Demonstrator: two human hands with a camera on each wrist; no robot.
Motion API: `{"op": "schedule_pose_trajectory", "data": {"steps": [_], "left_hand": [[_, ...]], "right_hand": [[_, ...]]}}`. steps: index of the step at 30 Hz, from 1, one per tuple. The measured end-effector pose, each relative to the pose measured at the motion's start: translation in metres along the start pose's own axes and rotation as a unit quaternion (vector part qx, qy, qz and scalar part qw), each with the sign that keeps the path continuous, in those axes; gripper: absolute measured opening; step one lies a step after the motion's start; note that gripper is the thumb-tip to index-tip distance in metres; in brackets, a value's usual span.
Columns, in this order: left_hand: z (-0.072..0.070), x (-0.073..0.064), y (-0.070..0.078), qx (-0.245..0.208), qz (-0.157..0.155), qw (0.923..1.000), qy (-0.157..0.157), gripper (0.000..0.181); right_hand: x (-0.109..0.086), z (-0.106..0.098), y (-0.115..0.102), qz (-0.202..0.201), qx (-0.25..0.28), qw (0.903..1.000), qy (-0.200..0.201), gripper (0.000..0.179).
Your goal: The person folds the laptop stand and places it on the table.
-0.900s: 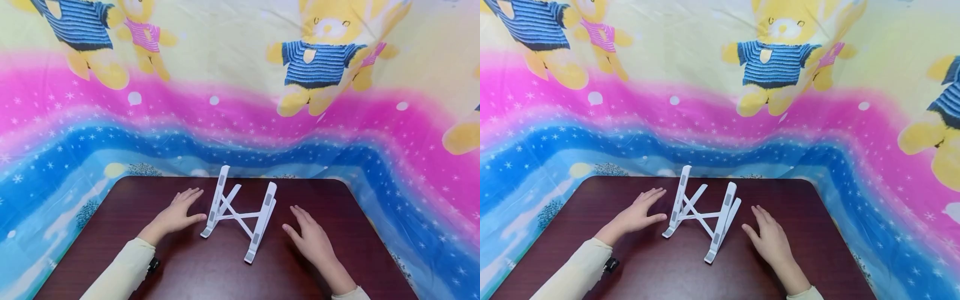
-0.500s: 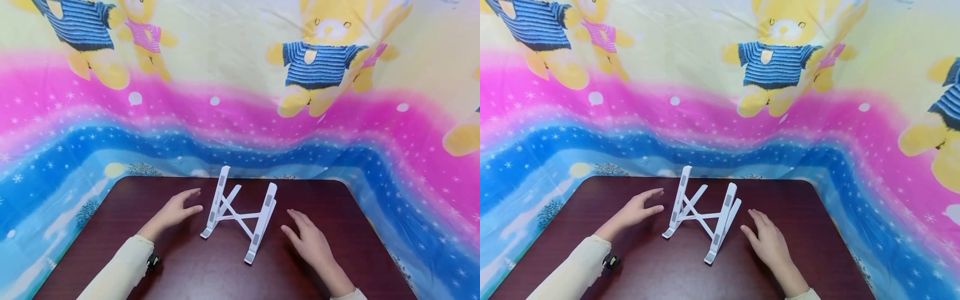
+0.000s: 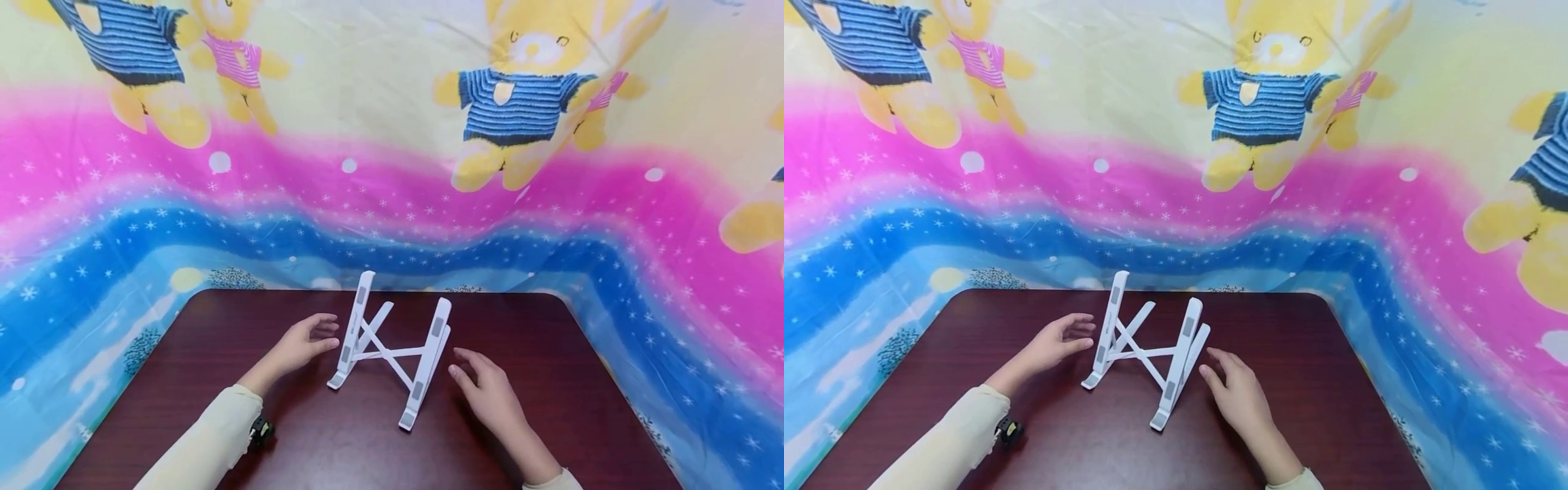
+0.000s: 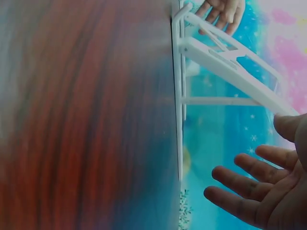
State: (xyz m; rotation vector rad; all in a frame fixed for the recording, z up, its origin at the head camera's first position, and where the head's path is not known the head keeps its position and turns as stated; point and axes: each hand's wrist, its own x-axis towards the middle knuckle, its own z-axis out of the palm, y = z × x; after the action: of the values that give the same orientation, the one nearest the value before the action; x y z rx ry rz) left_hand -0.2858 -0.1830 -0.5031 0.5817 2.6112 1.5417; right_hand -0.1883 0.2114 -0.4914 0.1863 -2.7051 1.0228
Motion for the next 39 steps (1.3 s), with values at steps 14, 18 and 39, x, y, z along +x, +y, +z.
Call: {"op": "schedule_pose_trajectory", "data": {"steps": [14, 18, 39], "left_hand": [[0.011, 0.004, 0.005, -0.103, -0.029, 0.9941, -0.017, 0.043], [0.016, 0.002, 0.002, -0.13, -0.039, 0.9905, -0.027, 0.04], [0.032, 0.003, 0.009, -0.127, -0.035, 0.9906, -0.037, 0.025]], "right_hand": [[0.001, 0.018, -0.014, 0.031, 0.075, 0.9967, -0.004, 0.022], [-0.001, 0.023, -0.017, 0.029, 0.091, 0.9954, -0.009, 0.018], [0.002, 0.04, -0.023, 0.052, 0.204, 0.9755, -0.064, 0.014]]}}
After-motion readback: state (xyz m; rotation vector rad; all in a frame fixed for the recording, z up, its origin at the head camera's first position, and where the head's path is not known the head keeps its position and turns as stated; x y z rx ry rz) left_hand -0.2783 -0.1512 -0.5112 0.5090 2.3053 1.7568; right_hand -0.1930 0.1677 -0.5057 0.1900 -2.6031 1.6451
